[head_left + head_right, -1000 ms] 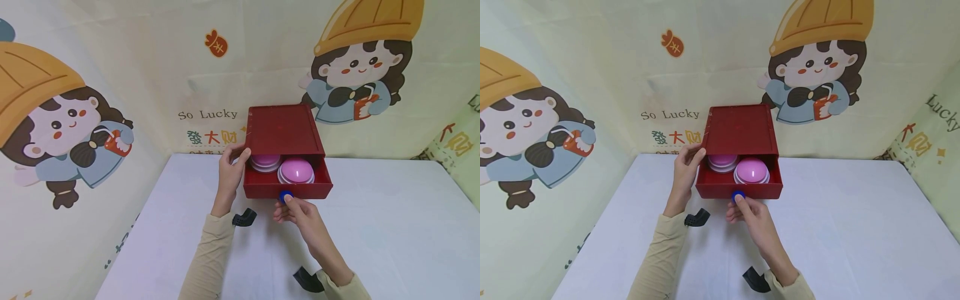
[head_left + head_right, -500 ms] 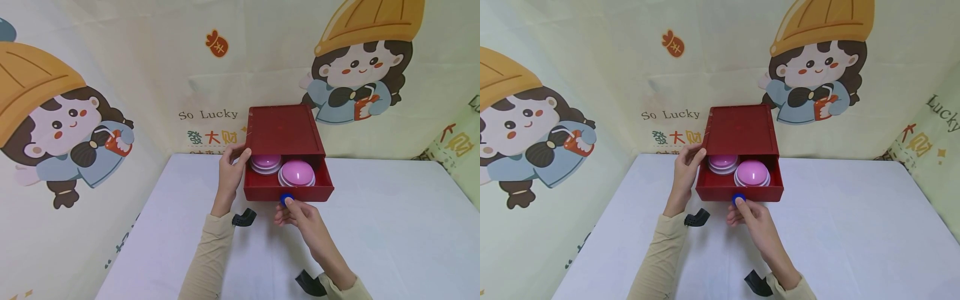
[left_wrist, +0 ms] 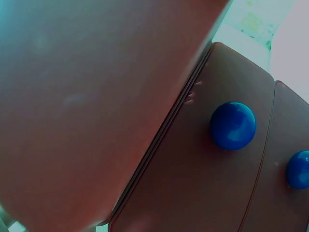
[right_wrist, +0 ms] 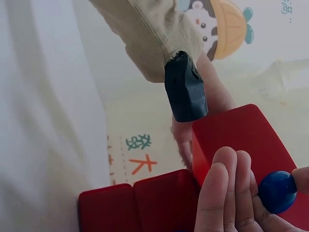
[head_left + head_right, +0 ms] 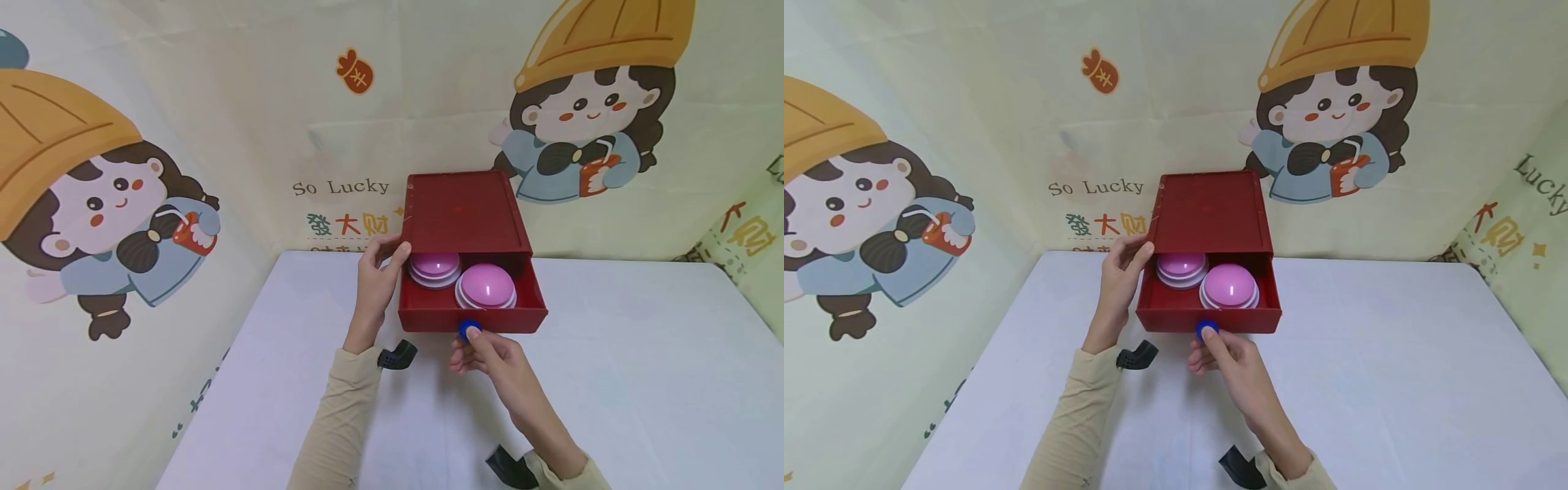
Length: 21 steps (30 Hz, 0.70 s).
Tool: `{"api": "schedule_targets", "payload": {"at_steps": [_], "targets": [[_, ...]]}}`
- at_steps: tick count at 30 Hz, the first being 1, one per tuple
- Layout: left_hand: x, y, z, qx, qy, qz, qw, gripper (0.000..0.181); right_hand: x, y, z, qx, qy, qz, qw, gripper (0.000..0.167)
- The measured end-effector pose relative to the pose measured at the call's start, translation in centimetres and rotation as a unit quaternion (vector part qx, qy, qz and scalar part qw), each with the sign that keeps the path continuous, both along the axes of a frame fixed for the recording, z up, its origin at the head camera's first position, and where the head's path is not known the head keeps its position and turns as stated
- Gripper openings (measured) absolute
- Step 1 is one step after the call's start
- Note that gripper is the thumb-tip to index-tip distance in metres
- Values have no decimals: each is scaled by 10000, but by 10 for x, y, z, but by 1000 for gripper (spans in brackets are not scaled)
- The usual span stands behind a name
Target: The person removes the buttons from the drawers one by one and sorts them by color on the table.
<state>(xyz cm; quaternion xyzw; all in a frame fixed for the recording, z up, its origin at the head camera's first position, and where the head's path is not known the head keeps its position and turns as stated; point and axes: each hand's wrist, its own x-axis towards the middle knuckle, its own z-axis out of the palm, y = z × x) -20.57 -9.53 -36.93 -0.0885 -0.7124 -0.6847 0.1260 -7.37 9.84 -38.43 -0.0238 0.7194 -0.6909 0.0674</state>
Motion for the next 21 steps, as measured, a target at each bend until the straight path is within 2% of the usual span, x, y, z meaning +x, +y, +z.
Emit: {"api": "schedule_targets", "payload": {"at_steps": [6, 7, 14, 18, 21], "targets": [[0, -2, 0, -76, -1, -60, 10000, 39, 2, 0, 0, 39, -68, 7, 10000, 44], [3, -2, 4, -92, -45, -79, 9999, 39, 2, 0, 0, 49, -90, 0, 9999, 44], [5, -3, 9, -103, -164, -232, 9995, 41, 4, 2, 0, 48, -13, 103, 9999, 44], [17, -2, 26, -163, -233, -290, 9992, 42, 5, 2, 0, 70, -51, 98, 9999, 44], [22, -2, 32, -213, -249, -281, 9991, 41, 6, 2, 0, 71, -52, 112, 9999, 43]]}}
